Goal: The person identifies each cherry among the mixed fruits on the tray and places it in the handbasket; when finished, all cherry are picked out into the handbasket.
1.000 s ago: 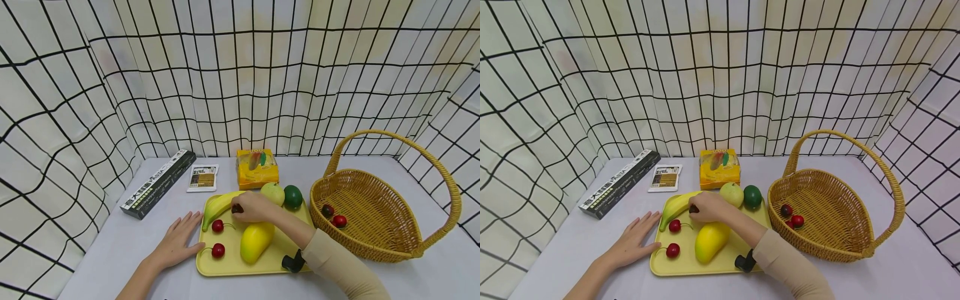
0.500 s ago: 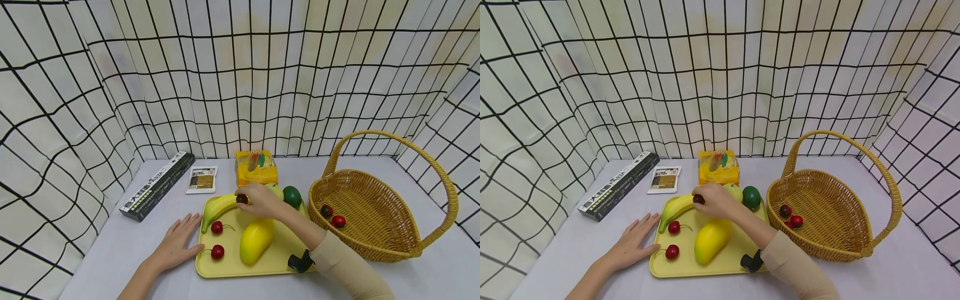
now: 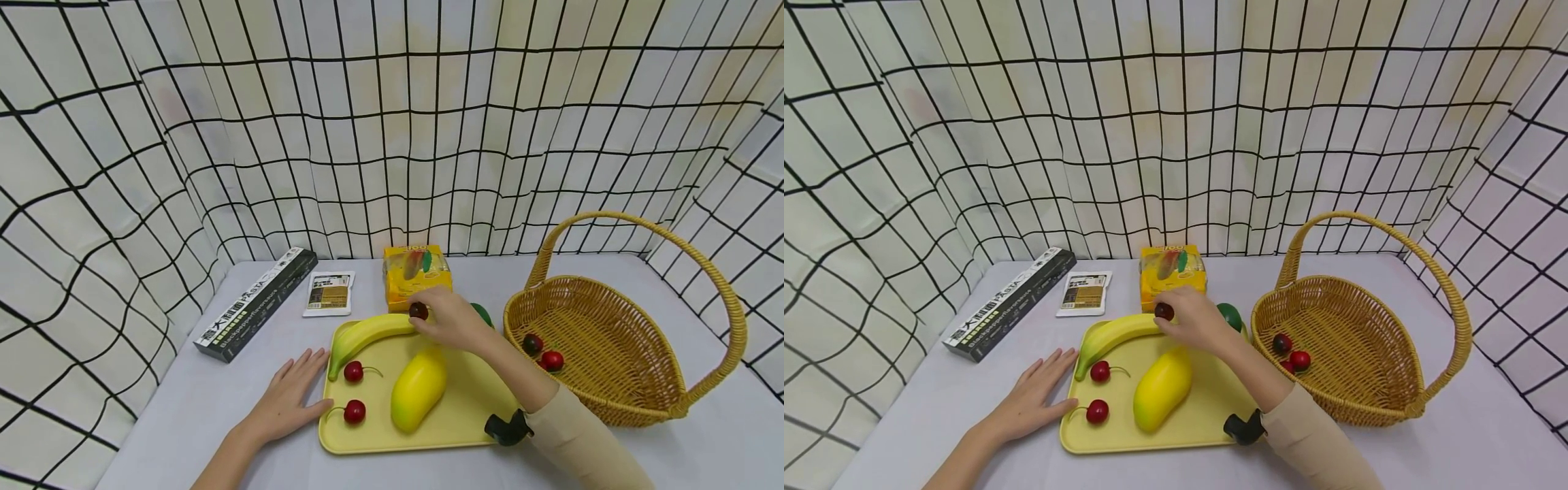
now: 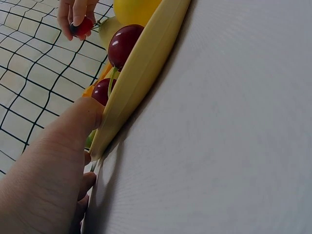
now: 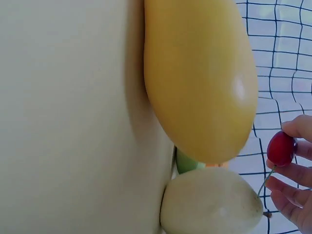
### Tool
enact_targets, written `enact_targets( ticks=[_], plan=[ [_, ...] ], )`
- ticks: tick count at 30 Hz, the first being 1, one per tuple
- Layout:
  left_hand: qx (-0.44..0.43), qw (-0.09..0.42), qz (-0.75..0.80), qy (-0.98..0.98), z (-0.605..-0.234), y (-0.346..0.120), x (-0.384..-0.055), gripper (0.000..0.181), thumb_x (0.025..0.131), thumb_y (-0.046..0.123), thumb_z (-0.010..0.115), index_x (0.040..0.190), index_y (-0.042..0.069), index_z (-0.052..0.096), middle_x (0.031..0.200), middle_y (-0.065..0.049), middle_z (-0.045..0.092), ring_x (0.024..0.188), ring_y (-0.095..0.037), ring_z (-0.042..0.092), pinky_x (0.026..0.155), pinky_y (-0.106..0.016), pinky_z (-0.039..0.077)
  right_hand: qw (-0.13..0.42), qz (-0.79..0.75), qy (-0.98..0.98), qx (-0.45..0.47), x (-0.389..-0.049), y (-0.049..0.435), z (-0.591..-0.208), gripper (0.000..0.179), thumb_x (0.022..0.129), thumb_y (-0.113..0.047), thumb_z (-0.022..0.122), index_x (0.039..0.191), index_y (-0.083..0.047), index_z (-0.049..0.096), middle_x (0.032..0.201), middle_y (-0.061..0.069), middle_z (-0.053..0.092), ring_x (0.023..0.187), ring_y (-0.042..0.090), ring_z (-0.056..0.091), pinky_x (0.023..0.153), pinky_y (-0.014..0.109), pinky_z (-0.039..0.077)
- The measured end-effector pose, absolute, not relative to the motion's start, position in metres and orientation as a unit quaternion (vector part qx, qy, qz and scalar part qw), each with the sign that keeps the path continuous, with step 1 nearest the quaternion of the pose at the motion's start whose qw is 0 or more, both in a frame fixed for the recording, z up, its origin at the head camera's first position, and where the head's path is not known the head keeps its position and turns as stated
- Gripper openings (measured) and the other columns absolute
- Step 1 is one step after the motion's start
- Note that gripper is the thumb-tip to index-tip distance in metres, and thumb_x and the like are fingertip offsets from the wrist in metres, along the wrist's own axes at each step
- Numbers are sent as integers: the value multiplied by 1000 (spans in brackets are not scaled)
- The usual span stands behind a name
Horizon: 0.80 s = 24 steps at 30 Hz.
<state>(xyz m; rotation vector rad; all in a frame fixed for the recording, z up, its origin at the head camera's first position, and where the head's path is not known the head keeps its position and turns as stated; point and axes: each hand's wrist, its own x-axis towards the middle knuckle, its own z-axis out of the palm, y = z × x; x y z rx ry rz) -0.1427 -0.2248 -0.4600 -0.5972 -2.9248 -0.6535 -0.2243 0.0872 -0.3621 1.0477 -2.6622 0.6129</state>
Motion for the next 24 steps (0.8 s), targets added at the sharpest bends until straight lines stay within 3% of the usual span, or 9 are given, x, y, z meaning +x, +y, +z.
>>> enact_targets(
  ticks=[6, 18, 24],
  plan=[
    [-201, 50, -213, -955, -461, -225, -143, 81, 80, 52, 61, 142, 8, 33, 145, -9, 33, 135, -30, 23, 107, -50, 12, 136, 217, -903, 346, -222, 104, -361, 26, 83, -19, 67, 107, -9, 65, 99, 2, 65, 93, 19, 56, 77, 32, 48],
    [-196, 43, -211, -957, -462, -225, -143, 82, 80, 53, 59, 143, 9, 31, 146, -9, 32, 135, -28, 21, 108, -49, 10, 168, 226, -907, 312, -208, 139, -356, 32, 81, -16, 70, 110, -6, 63, 106, 7, 63, 101, 24, 54, 83, 39, 48],
    [-192, 44, -214, -957, -460, -226, -142, 82, 80, 54, 59, 143, 9, 31, 146, -9, 32, 135, -29, 21, 108, -49, 9, 183, 220, -912, 294, -203, 154, -355, 33, 82, -18, 69, 112, -8, 62, 102, 4, 62, 94, 20, 55, 78, 37, 49]
  ],
)
